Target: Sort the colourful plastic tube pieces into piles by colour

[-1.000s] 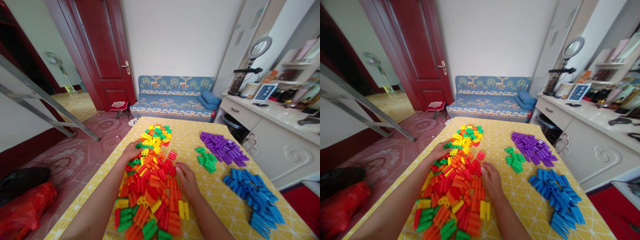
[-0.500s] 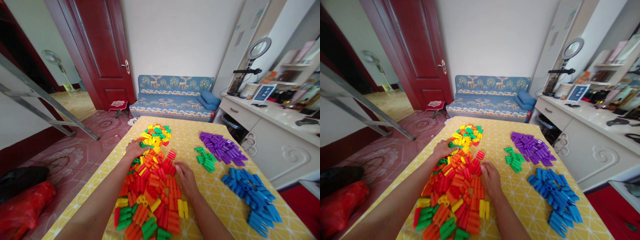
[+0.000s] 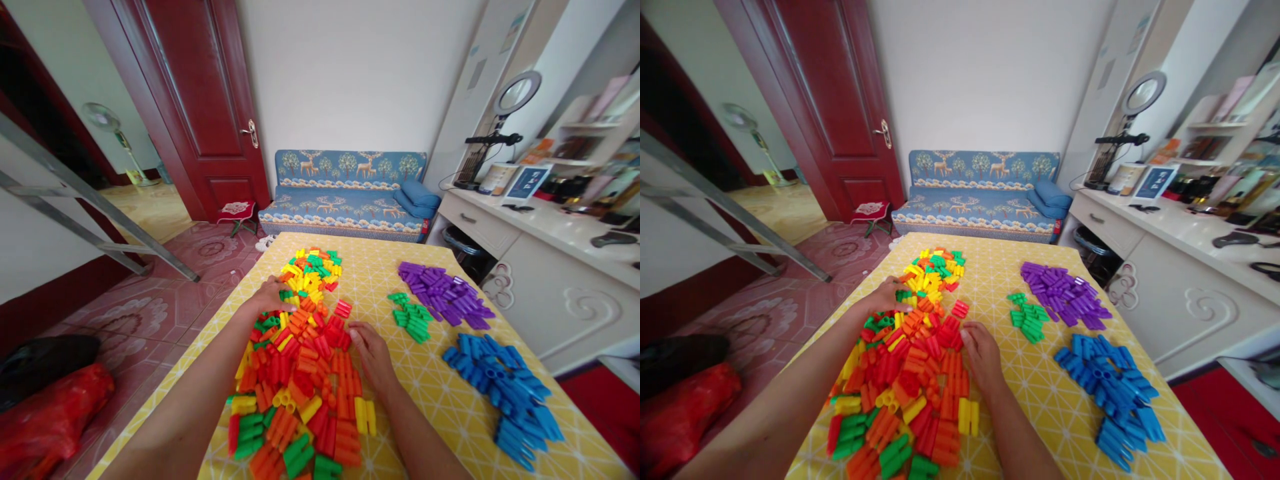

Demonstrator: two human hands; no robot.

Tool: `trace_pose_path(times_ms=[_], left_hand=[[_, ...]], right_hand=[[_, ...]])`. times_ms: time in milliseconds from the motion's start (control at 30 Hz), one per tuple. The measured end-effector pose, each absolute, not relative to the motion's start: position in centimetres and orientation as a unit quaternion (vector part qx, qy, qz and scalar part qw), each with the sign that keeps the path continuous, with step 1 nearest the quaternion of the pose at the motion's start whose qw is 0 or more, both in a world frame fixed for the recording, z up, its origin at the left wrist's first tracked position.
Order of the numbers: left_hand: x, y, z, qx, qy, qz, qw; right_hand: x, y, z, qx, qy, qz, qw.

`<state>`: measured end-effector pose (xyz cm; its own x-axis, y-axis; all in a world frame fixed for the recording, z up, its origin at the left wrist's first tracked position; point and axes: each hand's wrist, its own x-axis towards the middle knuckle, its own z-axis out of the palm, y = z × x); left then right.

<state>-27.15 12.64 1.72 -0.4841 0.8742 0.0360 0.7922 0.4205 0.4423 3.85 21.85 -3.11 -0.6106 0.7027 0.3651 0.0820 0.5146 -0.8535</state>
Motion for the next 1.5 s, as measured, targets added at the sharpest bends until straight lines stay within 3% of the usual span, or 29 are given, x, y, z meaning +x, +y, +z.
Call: trace_pose_path(times_ms=[467, 633, 933, 1233, 1400, 1500], left_hand=[[-25.0, 11.1, 3.6, 0.516, 0.803, 0.293, 0.061], [-20.1, 8.8, 5.5, 0.462, 0.771, 0.439, -0.003], [-9.3, 5.9, 5.7, 0.478, 0.723, 0.477, 0.146], [-8.1, 5.1, 5.2, 0.48, 0.698, 0.503, 0.172], [-11.1, 4.1, 4.3, 0.327, 0.736, 0.582, 0.115], [-12.2, 3.7, 4.1, 0.183, 0.668, 0.701, 0.17]], right_hand=[[3.8, 22.0, -3.4, -0.242, -0.784, 0.439, 0.367], [4.1, 21.4, -2.4, -0.199, -0.781, 0.447, 0.388], [3.1, 16.4, 0.6, -0.135, -0.724, 0.569, 0.366], [2.7, 15.7, 1.1, -0.184, -0.618, 0.682, 0.345], [2.9, 16.9, 0.3, -0.245, -0.614, 0.657, 0.362], [2.8, 16.8, 0.0, -0.243, -0.673, 0.605, 0.348]])
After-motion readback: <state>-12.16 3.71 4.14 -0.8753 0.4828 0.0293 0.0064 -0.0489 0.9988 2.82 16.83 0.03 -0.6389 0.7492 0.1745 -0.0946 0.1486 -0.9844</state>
